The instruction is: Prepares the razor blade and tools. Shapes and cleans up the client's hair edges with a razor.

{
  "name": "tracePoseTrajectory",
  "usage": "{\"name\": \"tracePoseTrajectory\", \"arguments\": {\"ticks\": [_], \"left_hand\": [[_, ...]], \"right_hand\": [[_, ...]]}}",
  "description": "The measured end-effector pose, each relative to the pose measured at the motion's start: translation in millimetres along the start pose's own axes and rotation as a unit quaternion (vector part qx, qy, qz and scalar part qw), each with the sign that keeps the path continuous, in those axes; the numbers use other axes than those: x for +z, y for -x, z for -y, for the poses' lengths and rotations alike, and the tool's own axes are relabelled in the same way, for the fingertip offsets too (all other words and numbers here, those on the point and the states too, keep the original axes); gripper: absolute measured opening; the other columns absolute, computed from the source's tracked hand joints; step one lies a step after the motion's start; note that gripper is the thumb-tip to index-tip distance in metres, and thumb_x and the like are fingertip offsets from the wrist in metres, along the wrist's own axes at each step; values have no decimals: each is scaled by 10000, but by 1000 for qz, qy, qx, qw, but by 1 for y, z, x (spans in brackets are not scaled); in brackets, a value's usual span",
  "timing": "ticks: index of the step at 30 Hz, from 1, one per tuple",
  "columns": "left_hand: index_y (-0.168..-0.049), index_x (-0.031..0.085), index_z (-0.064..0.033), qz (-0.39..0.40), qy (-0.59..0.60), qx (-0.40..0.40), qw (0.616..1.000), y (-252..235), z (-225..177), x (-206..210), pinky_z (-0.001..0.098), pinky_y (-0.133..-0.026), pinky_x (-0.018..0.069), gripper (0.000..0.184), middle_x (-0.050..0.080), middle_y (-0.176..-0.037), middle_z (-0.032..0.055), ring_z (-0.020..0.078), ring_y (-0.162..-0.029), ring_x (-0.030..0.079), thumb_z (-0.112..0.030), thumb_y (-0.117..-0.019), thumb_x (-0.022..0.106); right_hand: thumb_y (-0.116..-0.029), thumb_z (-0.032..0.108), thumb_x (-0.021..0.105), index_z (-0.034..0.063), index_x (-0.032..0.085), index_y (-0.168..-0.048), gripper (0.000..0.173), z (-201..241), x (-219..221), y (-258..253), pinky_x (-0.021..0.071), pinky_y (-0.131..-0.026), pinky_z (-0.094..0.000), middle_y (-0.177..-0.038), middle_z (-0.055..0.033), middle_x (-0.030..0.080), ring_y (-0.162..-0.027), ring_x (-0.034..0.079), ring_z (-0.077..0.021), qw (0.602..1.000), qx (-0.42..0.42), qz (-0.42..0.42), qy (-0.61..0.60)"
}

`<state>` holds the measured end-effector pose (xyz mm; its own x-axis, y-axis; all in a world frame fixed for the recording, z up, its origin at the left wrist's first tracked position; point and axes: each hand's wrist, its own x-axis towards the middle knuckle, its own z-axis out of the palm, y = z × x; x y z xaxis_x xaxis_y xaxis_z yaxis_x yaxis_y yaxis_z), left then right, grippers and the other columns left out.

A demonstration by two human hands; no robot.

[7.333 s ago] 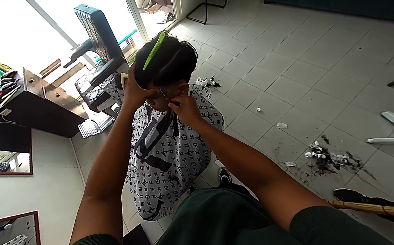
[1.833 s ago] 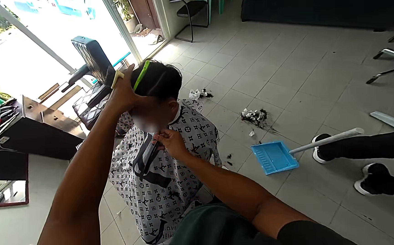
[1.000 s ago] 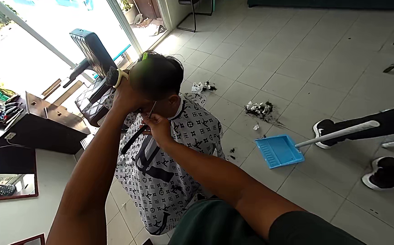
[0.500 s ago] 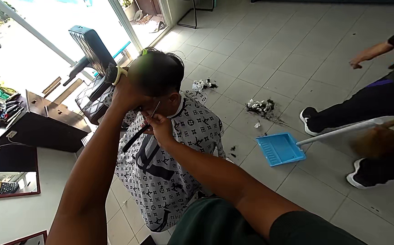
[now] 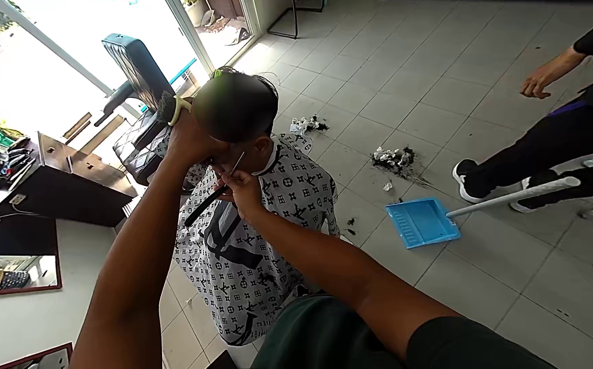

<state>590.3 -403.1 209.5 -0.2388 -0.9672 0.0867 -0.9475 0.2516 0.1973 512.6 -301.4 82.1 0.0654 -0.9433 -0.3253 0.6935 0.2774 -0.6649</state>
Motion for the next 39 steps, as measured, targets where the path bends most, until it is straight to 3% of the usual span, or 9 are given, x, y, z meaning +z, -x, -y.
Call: {"name": "tracePoseTrajectory", "arguments": {"ticks": [4,10,16,23,27,29,32,36,39], "left_hand": [[-1601,259,-226,-3,7,4,1000,0,1,0,685,-974,464,1237,461,-1472,255,459,-1291,525,-369,-602,974],[-1602,250,-245,-6,-1,-4,1000,1,1,1,692,-938,475,1235,468,-1454,272,475,-1259,544,-377,-607,969],[-1601,248,-266,-4,1,-11,1000,-1,3,2,693,-944,470,1264,446,-1458,284,478,-1263,534,-394,-577,978],[-1599,260,-265,-8,0,-9,1000,-1,3,2,695,-944,471,1261,455,-1459,268,470,-1260,538,-414,-568,970],[-1600,248,-272,-1,1,-18,1000,0,2,1,700,-929,474,1262,476,-1432,283,478,-1232,556,-409,-577,973],[-1599,252,-272,-3,-1,-16,1000,0,2,1,705,-920,474,1263,483,-1417,290,485,-1223,559,-398,-572,976],[-1596,271,-250,-11,-2,-5,1000,-1,3,2,692,-959,464,1255,439,-1486,250,465,-1286,521,-384,-565,976],[-1596,258,-273,-11,-3,-7,1000,-2,4,2,707,-923,467,1273,470,-1440,270,481,-1252,536,-414,-553,974],[-1601,255,-275,-11,3,-2,1000,-2,6,3,702,-950,460,1276,448,-1474,249,465,-1280,521,-414,-555,971]], "right_hand": [[-1028,65,604,-24,618,-1204,198,6,11,1,626,-666,-340,-949,-131,684,-725,704,-183,1000,-12,7,-10],[-1027,91,615,-20,624,-1170,182,7,13,-1,627,-648,-340,-902,-127,694,-702,708,-185,1000,-1,6,-22],[-1034,99,605,-8,598,-1172,174,5,6,-1,628,-678,-339,-960,-128,692,-718,710,-179,999,4,-6,-38],[-1030,93,610,-20,622,-1187,194,9,12,1,629,-668,-340,-922,-128,697,-725,714,-187,999,-2,5,-36],[-1035,116,606,-1,612,-1164,174,8,7,-1,628,-677,-332,-1000,-129,712,-741,719,-180,999,6,-4,-52],[-1031,114,612,-10,625,-1167,184,8,10,0,629,-663,-338,-953,-128,710,-723,718,-186,999,4,-2,-51],[-1037,106,602,-16,617,-1176,186,11,13,2,630,-666,-339,-915,-126,703,-716,717,-184,999,4,10,-43],[-1041,120,598,-6,610,-1171,181,12,8,1,629,-671,-335,-986,-134,705,-733,718,-186,998,12,8,-54],[-1037,122,607,-9,626,-1162,182,11,10,1,634,-675,-351,-960,-133,705,-731,720,-196,998,8,5,-55]]}}
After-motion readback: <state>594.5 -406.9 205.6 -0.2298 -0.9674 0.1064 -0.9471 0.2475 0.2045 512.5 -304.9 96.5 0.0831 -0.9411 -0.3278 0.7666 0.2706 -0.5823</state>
